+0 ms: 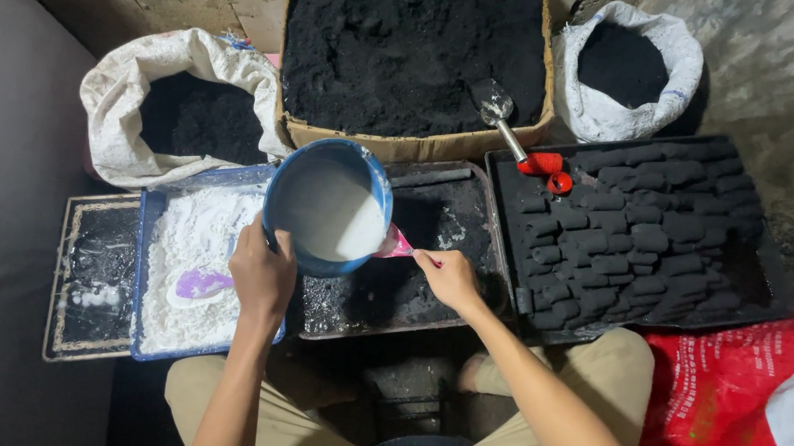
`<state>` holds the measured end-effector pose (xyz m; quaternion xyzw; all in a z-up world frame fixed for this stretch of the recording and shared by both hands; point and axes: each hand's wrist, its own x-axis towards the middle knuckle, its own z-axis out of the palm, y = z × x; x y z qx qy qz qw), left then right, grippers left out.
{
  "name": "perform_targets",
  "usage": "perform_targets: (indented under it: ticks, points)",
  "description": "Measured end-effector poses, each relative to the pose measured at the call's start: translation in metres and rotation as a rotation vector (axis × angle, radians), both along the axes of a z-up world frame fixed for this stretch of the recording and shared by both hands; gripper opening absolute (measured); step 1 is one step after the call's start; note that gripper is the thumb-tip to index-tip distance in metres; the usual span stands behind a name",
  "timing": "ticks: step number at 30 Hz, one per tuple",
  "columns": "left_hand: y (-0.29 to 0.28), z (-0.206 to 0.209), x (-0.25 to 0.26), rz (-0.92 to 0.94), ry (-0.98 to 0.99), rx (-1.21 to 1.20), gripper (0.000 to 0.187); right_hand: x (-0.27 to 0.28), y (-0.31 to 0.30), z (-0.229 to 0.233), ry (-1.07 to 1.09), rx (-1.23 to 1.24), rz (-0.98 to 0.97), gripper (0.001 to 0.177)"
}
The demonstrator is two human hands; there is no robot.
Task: The person scoops a white liquid from a blue bowl using a pink spoon and pours it onto a tray of black powder. They then use both hands to mix the liquid into the powder, kneading and pressing the mixture to combine the ingredients.
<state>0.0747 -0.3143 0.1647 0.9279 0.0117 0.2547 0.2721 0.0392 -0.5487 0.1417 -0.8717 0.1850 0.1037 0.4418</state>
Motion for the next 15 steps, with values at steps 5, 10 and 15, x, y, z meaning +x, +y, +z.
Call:
perform_targets:
  ticks: [5, 10, 15]
  points:
    - [-0.002, 0.000, 0.001, 0.001, 0.004, 0.032, 0.024, -0.006, 0.002, 0.014, 0.018, 0.012, -0.005, 0.020]
    - [-0.001, -0.006, 0.002, 0.018, 0.006, 0.056, 0.023, -0.007, 0.000, 0.010, 0.008, 0.011, 0.007, 0.020]
    - [0.003, -0.010, 0.005, 0.044, 0.019, 0.037, 0.021, -0.008, -0.002, 0.008, 0.003, 0.025, 0.006, 0.020]
